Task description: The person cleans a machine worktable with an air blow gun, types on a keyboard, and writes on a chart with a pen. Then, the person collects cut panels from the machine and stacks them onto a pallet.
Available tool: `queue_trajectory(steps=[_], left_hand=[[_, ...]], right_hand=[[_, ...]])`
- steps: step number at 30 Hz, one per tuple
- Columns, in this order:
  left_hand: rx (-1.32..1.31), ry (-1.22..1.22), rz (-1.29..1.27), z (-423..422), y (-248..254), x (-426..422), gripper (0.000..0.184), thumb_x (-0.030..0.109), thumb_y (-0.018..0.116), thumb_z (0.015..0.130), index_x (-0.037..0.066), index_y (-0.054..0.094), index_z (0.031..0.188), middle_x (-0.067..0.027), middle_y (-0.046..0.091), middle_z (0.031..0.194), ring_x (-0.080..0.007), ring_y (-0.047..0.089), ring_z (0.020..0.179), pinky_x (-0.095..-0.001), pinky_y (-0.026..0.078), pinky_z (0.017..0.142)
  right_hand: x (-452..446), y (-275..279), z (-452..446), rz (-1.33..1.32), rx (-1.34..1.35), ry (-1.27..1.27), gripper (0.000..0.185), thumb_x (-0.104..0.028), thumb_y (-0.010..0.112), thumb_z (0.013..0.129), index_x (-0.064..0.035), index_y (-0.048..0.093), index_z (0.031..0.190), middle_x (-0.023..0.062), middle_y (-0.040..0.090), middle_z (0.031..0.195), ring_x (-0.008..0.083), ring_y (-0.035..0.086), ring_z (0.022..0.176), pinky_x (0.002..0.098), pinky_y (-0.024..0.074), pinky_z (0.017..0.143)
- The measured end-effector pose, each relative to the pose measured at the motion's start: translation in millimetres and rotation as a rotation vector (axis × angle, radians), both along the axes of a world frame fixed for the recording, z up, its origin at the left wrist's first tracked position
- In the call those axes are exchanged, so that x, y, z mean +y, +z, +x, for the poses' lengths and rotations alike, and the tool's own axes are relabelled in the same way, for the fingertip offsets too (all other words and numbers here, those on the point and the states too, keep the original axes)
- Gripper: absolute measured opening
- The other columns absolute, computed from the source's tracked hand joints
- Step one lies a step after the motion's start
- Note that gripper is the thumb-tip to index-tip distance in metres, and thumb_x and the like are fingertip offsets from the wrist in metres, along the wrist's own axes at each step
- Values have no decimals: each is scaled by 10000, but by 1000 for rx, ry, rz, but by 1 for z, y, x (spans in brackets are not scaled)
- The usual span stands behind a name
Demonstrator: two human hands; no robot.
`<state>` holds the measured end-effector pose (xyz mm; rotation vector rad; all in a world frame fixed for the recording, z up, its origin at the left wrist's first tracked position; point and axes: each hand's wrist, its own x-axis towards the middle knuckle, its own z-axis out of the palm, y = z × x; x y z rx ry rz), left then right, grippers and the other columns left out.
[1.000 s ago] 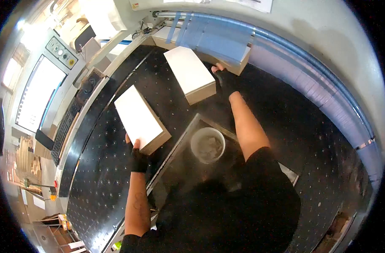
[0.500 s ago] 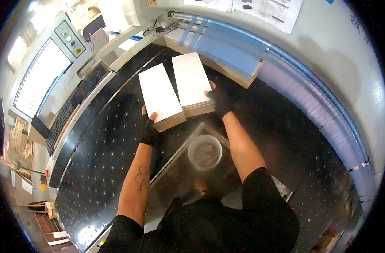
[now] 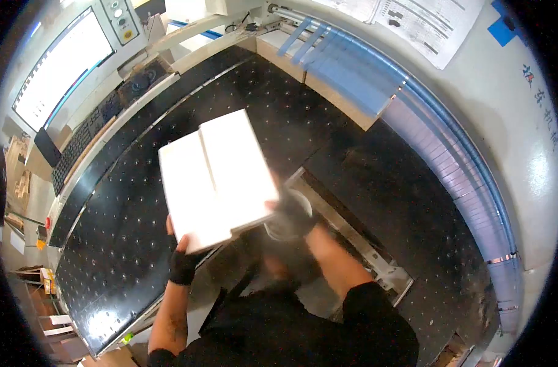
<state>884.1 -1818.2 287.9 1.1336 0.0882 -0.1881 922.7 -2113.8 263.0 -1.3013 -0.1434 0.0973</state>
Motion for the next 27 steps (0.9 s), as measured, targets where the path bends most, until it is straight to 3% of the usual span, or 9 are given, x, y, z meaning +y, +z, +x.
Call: queue_trajectory(steps=[2,4,7,8,13,18,19,22,27], left_hand=[[-145,111,225,-37,-17,45,665,131,517,921,117,206,1508,-137,416,1400,-265,482,1220,-434,397,1051],[52,125,210,-96,-49,110,728,238,539,914,154,165,1532,-126,379,1448,-275,416,1289,-442,328,1087],[38,209,119,-155,-103,199,693,330,539,932,95,238,1510,-115,387,1453,-276,420,1294,-449,321,1076],[-20,299,111,-155,-59,199,665,348,535,938,63,291,1487,-116,392,1449,-278,431,1286,-454,333,1062],[41,575,151,-198,-68,326,625,358,527,944,-3,356,1426,-136,517,1301,-267,500,1185,-400,353,1042],[236,524,-145,-224,-90,464,694,236,505,937,130,177,1539,-156,436,1387,-272,485,1196,-395,375,1026],[222,544,-115,-227,-92,486,646,313,513,937,52,289,1484,-161,470,1356,-299,464,1231,-411,336,1066],[46,533,-136,-202,-54,524,672,252,513,938,140,207,1526,-170,469,1349,-294,492,1188,-430,369,1037],[231,539,-386,-179,-79,593,687,265,501,935,169,180,1535,-181,424,1403,-325,483,1213,-449,370,1050]], right_hand=[[44,27,-28,-53,71,80,894,-286,606,835,-4,110,1524,162,329,1499,238,313,1367,356,237,1134],[88,44,-40,-97,60,173,967,-409,602,858,-15,31,1532,194,271,1517,277,289,1381,404,250,1129],[169,52,-52,-159,70,269,977,-433,600,858,-12,32,1531,230,213,1538,318,221,1419,443,203,1146],[199,52,-57,-177,75,300,980,-442,599,858,-10,32,1531,242,193,1546,332,198,1431,456,188,1152],[353,20,-82,-288,36,313,897,-375,656,857,-19,170,1521,203,254,1539,268,258,1406,419,191,1157],[484,23,-85,-450,-55,396,896,-454,571,894,-17,109,1525,226,239,1539,318,234,1427,452,204,1155],[507,17,-82,-387,-102,382,874,-449,565,904,-11,126,1520,228,249,1536,317,249,1423,455,210,1155],[565,18,-70,-439,-131,350,872,-460,566,904,-11,137,1517,234,260,1529,319,263,1418,452,213,1156],[623,28,-41,-388,-106,370,878,-462,577,907,2,141,1512,235,272,1521,318,276,1411,444,217,1156]])
